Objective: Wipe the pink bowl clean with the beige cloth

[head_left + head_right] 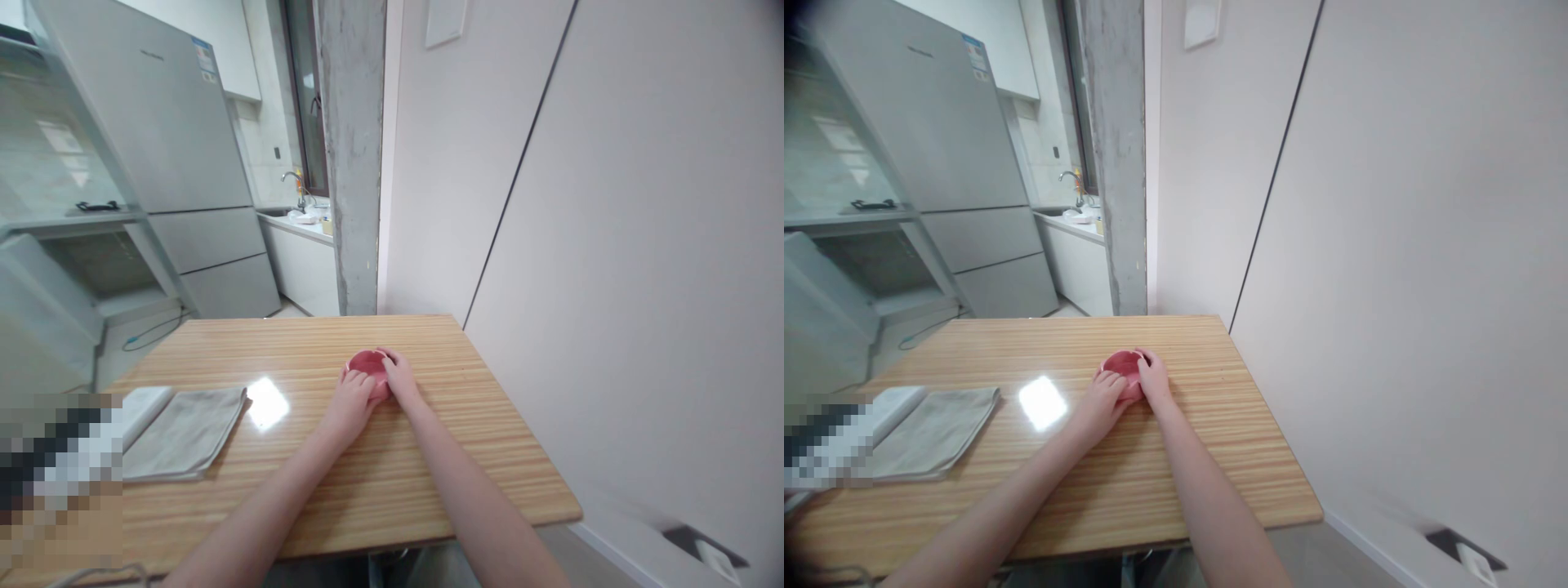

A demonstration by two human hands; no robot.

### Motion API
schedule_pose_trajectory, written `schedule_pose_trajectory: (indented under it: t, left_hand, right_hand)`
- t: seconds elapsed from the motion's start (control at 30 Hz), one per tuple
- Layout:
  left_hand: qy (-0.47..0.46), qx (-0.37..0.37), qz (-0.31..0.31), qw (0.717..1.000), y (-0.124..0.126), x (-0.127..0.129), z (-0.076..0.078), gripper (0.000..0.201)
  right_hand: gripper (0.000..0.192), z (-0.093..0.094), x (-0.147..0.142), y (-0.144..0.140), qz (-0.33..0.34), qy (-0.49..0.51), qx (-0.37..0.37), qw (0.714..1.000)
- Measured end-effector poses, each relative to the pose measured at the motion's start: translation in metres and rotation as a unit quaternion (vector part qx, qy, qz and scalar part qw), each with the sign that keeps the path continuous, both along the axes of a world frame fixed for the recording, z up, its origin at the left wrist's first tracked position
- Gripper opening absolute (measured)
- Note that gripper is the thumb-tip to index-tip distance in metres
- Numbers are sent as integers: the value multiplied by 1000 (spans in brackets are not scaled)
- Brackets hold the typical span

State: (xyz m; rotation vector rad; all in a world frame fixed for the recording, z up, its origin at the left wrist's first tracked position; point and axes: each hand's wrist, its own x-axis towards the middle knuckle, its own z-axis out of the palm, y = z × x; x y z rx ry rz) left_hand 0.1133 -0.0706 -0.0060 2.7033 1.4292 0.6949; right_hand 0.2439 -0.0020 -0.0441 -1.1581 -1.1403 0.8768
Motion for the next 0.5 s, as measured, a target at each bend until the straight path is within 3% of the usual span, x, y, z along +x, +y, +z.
schedule_pose_trajectory:
  t: [0.1, 0.17, 0.27, 0.37, 0.43, 0.5]
  left_hand:
    - [-9, 24, -16, 1000, -4, -12, 9, 29]
    - [-38, 49, 23, 998, -6, -40, 16, 38]
    - [-80, 47, 195, 976, -12, -114, 24, 34]
    - [33, -21, 406, 913, -27, -198, 22, 33]
    - [95, -49, 477, 872, -38, -239, 16, 37]
    - [125, -43, 513, 848, -46, -260, 11, 41]
  right_hand:
    - [28, -1, 1, 0, 9, -6, 0, 1000]
    - [29, -1, 1, 0, 16, -7, -3, 1000]
    - [29, -1, 1, 1, 14, -5, -6, 1000]
    - [30, -1, 1, 1, 15, -10, -7, 1000]
    - [29, -1, 2, 2, 17, -16, -12, 1000]
    - [30, 0, 2, 1, 21, -23, -12, 999]
